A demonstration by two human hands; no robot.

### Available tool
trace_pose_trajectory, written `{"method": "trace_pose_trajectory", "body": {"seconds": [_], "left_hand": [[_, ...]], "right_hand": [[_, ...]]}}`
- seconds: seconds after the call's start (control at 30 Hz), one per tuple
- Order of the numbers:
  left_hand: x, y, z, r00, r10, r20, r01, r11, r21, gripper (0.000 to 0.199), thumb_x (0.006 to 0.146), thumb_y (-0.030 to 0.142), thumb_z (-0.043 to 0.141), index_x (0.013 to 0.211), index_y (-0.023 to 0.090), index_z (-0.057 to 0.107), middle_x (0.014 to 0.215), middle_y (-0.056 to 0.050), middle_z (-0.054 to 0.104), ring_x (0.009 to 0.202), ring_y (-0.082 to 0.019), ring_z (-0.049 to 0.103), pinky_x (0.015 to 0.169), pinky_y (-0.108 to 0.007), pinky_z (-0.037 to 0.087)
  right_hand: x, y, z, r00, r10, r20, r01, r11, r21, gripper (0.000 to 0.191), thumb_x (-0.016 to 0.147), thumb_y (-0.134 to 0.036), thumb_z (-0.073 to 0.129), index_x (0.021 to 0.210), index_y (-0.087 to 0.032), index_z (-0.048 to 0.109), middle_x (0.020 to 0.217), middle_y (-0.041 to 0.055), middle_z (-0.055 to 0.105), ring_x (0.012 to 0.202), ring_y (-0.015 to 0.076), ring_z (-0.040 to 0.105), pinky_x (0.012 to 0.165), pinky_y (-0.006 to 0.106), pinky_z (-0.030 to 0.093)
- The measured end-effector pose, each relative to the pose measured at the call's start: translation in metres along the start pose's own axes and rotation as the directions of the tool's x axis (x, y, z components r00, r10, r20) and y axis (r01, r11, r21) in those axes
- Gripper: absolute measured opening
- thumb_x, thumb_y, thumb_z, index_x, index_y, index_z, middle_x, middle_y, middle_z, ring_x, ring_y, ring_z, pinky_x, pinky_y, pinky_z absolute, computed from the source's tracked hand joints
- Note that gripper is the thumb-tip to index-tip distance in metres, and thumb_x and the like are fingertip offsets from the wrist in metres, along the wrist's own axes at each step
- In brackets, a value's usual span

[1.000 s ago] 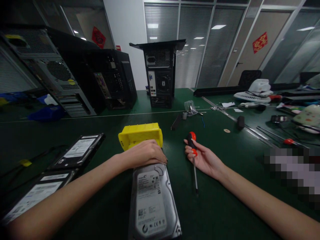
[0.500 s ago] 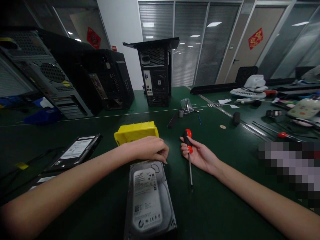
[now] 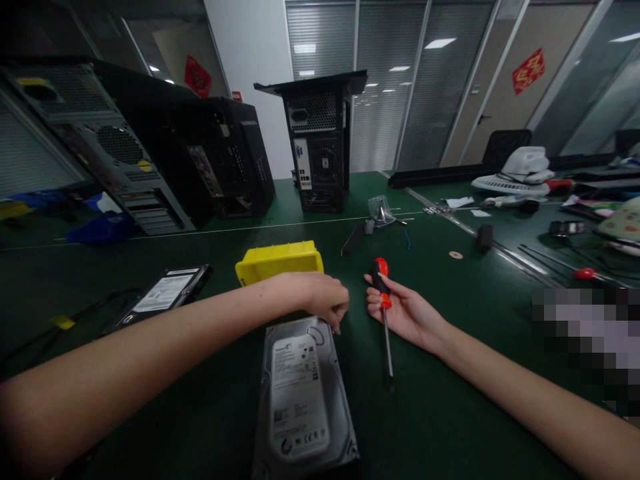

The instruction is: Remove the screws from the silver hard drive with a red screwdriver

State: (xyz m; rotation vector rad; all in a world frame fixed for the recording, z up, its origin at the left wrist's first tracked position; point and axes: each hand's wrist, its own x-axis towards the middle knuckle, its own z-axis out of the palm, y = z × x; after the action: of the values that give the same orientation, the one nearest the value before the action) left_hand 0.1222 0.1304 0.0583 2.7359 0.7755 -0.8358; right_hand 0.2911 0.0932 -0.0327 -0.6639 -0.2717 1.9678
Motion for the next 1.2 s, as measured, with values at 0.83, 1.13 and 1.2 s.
{"method": "trace_pose_trajectory", "body": {"seconds": [0.83,1.13,1.2], "left_hand": [[-0.129,-0.051,0.051,0.742,-0.316,-0.592,-0.09,0.827,-0.555,0.01,0.082,0.019,0.059,0.087,0.019,0.068,0.088,-0.001,0.071,0.082,-0.016,0.067,0.075,-0.025,0.051],[-0.117,-0.009,0.106,0.482,-0.766,-0.425,-0.497,0.161,-0.853,0.018,0.076,0.025,0.067,0.084,0.011,0.061,0.085,-0.01,0.074,0.078,-0.019,0.071,0.072,-0.025,0.055],[-0.108,-0.005,0.117,0.505,-0.774,-0.383,-0.528,0.074,-0.846,0.02,0.072,0.027,0.07,0.081,0.011,0.062,0.085,-0.011,0.074,0.076,-0.019,0.071,0.073,-0.026,0.055]], "right_hand": [[0.003,0.003,-0.002,1.0,-0.002,-0.009,0.003,0.999,0.05,0.032,0.095,-0.018,0.032,0.125,-0.01,0.04,0.074,-0.0003,0.037,0.059,0.0066,0.045,0.055,0.022,0.047],[0.004,0.003,-0.008,0.999,-0.017,-0.044,0.021,0.996,0.084,0.034,0.094,-0.014,0.03,0.127,-0.01,0.04,0.073,0.0,0.038,0.057,0.0069,0.046,0.053,0.023,0.048],[0.004,0.004,-0.006,0.999,-0.022,-0.029,0.024,0.997,0.073,0.033,0.094,-0.015,0.03,0.125,-0.01,0.04,0.073,-0.0001,0.038,0.057,0.0072,0.046,0.053,0.023,0.047]]}}
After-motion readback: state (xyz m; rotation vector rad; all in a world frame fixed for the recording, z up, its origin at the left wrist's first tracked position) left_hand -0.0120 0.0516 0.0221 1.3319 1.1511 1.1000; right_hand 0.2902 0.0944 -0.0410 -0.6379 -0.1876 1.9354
